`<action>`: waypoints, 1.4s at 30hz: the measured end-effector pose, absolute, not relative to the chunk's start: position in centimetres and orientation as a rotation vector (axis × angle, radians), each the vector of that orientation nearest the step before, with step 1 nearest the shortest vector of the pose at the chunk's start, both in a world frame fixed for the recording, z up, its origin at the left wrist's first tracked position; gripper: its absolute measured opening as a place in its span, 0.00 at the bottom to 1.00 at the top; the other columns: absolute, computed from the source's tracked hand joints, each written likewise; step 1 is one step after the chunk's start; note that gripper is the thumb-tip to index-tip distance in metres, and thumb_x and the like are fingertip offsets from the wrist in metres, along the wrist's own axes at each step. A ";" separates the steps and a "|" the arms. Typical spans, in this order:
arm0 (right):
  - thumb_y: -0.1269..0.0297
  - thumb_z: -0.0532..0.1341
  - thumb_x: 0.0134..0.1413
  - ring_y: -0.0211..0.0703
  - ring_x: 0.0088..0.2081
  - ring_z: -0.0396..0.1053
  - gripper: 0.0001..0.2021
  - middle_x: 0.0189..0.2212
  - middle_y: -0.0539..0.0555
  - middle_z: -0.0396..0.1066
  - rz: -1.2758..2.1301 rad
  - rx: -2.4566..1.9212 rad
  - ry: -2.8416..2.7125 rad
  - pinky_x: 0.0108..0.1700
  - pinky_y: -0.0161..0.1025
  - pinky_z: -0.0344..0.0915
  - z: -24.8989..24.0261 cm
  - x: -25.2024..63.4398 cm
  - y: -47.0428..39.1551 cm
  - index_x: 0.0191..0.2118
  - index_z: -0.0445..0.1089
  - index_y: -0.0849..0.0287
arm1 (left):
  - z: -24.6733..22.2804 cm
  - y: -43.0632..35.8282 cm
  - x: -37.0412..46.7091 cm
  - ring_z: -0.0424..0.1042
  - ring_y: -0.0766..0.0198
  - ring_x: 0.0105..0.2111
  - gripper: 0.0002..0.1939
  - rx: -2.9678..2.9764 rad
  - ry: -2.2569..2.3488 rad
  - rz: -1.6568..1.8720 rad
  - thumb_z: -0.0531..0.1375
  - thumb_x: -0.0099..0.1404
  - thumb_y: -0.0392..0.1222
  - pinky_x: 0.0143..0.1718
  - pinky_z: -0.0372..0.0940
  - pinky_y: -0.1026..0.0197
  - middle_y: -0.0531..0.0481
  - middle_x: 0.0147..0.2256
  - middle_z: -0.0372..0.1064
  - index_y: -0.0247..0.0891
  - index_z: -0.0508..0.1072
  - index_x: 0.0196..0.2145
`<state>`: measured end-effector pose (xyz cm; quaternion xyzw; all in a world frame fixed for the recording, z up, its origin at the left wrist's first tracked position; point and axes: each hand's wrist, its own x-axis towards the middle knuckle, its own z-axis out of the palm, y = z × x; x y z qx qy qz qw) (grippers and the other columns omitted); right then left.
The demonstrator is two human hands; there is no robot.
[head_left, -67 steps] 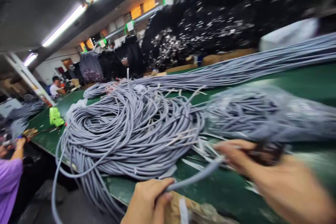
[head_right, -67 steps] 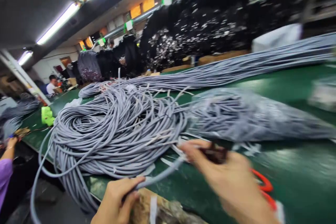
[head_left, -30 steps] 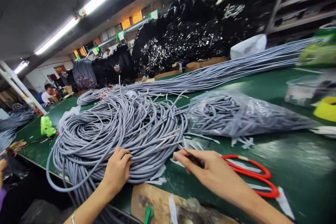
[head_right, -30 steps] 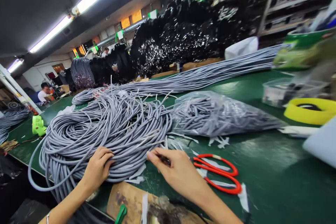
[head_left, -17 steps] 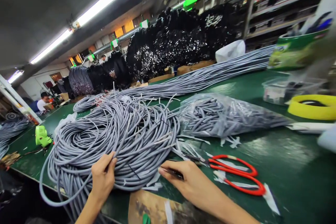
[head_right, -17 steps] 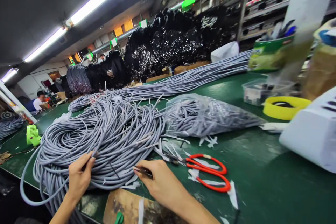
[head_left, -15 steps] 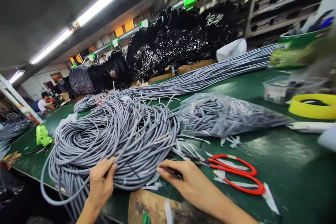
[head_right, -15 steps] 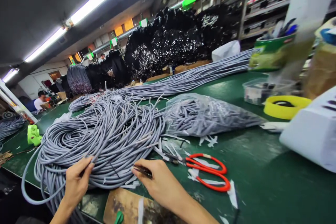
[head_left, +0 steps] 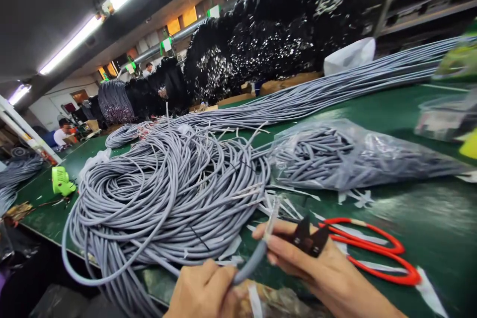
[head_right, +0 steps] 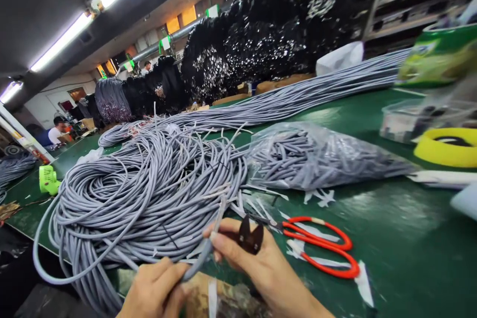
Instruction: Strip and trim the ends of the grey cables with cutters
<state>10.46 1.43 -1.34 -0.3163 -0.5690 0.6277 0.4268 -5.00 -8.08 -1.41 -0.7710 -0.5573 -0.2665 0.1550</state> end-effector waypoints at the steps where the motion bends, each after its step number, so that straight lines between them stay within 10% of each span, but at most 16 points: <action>1: 0.45 0.63 0.36 0.35 0.18 0.57 0.19 0.16 0.49 0.64 1.552 -0.830 -1.350 0.19 0.32 0.56 -1.4 10.4 1.8 0.27 0.71 0.58 | -1.1 -7.1 -4.6 0.69 0.63 0.19 0.20 -2.266 -1.656 -0.791 0.41 0.68 0.40 0.19 0.62 0.64 0.47 0.21 0.69 0.35 0.71 0.36; 10: 0.51 0.61 0.41 0.33 0.18 0.55 0.16 0.14 0.47 0.59 1.247 -0.944 -1.371 0.19 0.32 0.52 -1.0 11.3 4.3 0.18 0.63 0.59 | -1.1 -3.6 -2.4 0.70 0.61 0.31 0.13 -2.487 -1.969 -1.077 0.50 0.63 0.33 0.33 0.65 0.62 0.45 0.32 0.71 0.36 0.70 0.43; 29: 0.47 0.51 0.50 0.35 0.16 0.55 0.18 0.13 0.44 0.55 1.021 -0.987 -1.656 0.19 0.32 0.54 -1.3 10.3 3.8 0.25 0.61 0.57 | -2.3 -3.3 -1.8 0.66 0.65 0.24 0.15 -2.143 -2.145 -1.865 0.53 0.62 0.42 0.24 0.62 0.67 0.47 0.24 0.70 0.32 0.77 0.37; 35: 0.60 0.45 0.59 0.43 0.31 0.71 0.13 0.31 0.54 0.72 0.578 -1.059 -2.139 0.31 0.36 0.63 -1.7 10.8 3.1 0.39 0.64 0.57 | -3.0 -3.1 -2.4 0.64 0.67 0.22 0.16 -1.803 -2.305 -2.218 0.58 0.58 0.46 0.21 0.62 0.68 0.47 0.25 0.68 0.31 0.77 0.36; 42: 0.67 0.56 0.55 0.41 0.27 0.71 0.12 0.23 0.52 0.73 0.491 -1.162 -2.615 0.28 0.33 0.60 -1.4 11.9 4.5 0.24 0.72 0.58 | -3.5 -3.0 -3.1 0.59 0.73 0.18 0.17 -1.648 -2.319 -2.443 0.61 0.56 0.46 0.18 0.58 0.72 0.53 0.20 0.62 0.31 0.76 0.38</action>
